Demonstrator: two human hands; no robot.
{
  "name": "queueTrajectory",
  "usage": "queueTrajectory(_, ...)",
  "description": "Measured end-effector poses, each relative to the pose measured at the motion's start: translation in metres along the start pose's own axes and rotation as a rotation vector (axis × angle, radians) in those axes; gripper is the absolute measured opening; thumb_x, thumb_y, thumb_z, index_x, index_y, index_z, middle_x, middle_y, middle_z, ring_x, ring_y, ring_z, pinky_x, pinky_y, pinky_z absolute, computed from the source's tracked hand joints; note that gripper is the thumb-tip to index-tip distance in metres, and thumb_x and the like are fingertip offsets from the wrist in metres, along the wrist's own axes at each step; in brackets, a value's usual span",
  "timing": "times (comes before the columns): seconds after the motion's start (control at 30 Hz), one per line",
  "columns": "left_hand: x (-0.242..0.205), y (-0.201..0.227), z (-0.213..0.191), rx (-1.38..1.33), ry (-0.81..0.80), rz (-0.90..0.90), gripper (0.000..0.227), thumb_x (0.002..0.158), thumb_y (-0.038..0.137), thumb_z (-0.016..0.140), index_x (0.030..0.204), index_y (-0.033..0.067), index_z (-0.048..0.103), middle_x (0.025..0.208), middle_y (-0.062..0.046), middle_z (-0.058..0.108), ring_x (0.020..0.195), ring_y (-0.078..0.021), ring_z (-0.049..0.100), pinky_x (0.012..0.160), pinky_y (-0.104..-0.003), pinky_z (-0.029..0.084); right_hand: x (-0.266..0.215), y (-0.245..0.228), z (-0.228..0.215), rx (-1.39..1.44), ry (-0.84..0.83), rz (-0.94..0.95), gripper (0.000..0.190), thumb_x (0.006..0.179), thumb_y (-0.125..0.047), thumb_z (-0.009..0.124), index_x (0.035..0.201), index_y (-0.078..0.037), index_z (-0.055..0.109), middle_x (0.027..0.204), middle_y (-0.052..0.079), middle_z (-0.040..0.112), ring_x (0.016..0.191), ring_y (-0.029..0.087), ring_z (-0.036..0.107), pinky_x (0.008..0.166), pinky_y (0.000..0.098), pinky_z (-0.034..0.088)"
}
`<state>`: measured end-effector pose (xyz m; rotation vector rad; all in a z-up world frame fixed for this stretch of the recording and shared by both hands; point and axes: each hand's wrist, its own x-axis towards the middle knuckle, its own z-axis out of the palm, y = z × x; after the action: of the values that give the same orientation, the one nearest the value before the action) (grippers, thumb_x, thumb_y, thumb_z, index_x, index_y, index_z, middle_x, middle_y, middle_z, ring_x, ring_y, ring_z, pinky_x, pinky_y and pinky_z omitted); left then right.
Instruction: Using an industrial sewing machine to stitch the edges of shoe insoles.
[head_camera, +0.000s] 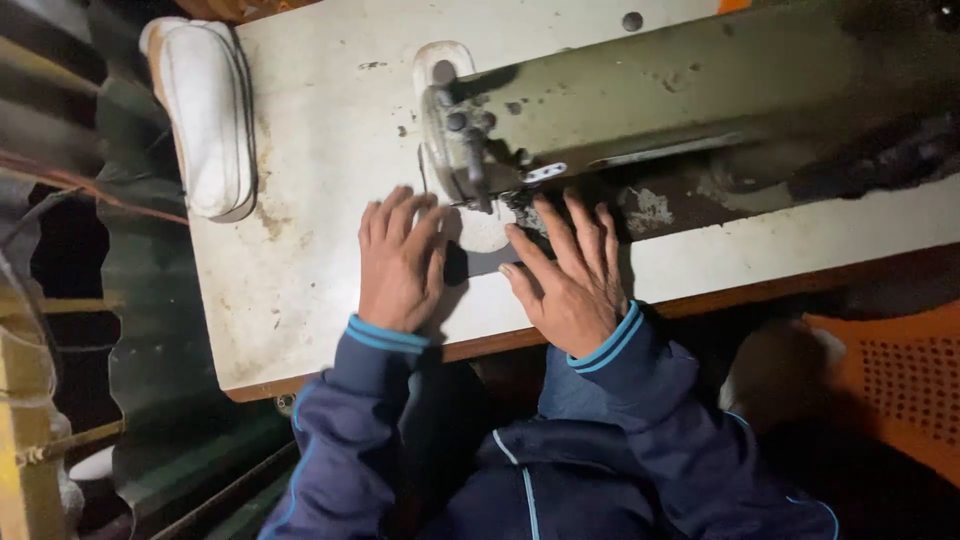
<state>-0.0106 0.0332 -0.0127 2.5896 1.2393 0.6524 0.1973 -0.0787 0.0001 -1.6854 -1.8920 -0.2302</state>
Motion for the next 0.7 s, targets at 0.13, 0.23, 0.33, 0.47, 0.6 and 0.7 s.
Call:
queueTrajectory(0.13, 0.046, -0.023, -0.003, 0.015, -0.016, 0.078, 0.043, 0.1, 0.016, 0.058, 0.142, 0.0163, 0.058, 0.148, -0.015, 0.05, 0.145, -0.0427, 0.037, 0.115, -0.065, 0.028, 0.005, -0.004, -0.004, -0.005, -0.016, -0.005, 0.039, 0.106, -0.041, 0.058, 0.13, -0.014, 0.071, 0.142, 0.021, 0.057, 0.143, 0.046, 0.041, 0.116, 0.0673, 0.026)
queueTrajectory(0.23, 0.065, -0.044, 0.02, 0.083, -0.013, 0.133, 0.039, 0.1, 0.026, 0.062, 0.139, 0.0218, 0.062, 0.158, -0.01, 0.045, 0.15, -0.0401, 0.032, 0.117, -0.064, 0.024, 0.01, -0.008, -0.009, 0.017, -0.023, 0.015, 0.037, 0.106, -0.038, 0.059, 0.13, -0.012, 0.072, 0.139, 0.023, 0.059, 0.142, 0.049, 0.042, 0.114, 0.0691, 0.028)
queueTrajectory(0.33, 0.061, -0.041, 0.014, 0.109, -0.005, 0.118, 0.038, 0.108, 0.035, 0.053, 0.144, 0.024, 0.06, 0.155, -0.011, 0.048, 0.149, -0.0393, 0.033, 0.116, -0.064, 0.025, 0.011, -0.009, -0.009, -0.008, -0.034, 0.014, 0.039, 0.105, -0.04, 0.061, 0.131, -0.012, 0.071, 0.135, 0.023, 0.06, 0.141, 0.049, 0.043, 0.114, 0.0688, 0.03)
queueTrajectory(0.47, 0.042, -0.03, -0.005, 0.09, 0.028, 0.078, 0.038, 0.108, 0.037, 0.053, 0.14, 0.018, 0.064, 0.149, -0.017, 0.054, 0.147, -0.0432, 0.035, 0.117, -0.065, 0.023, 0.008, -0.006, -0.004, -0.036, -0.053, 0.017, 0.041, 0.103, -0.041, 0.063, 0.129, -0.012, 0.071, 0.136, 0.023, 0.06, 0.141, 0.048, 0.044, 0.114, 0.0685, 0.031)
queueTrajectory(0.6, 0.018, -0.026, -0.01, 0.146, 0.095, 0.039, 0.039, 0.104, 0.044, 0.061, 0.129, 0.0143, 0.069, 0.145, -0.017, 0.059, 0.145, -0.042, 0.04, 0.117, -0.064, 0.024, 0.01, -0.005, -0.005, -0.016, -0.025, 0.029, 0.041, 0.103, -0.04, 0.064, 0.131, -0.01, 0.07, 0.136, 0.024, 0.06, 0.141, 0.049, 0.044, 0.113, 0.069, 0.031)
queueTrajectory(0.7, -0.004, -0.013, -0.018, 0.17, 0.107, 0.017, 0.038, 0.103, 0.045, 0.062, 0.121, 0.0124, 0.069, 0.141, -0.017, 0.062, 0.141, -0.0421, 0.047, 0.116, -0.064, 0.027, 0.01, -0.005, -0.007, -0.024, 0.011, 0.022, 0.041, 0.102, -0.038, 0.064, 0.13, -0.009, 0.07, 0.138, 0.024, 0.059, 0.14, 0.048, 0.045, 0.113, 0.0677, 0.032)
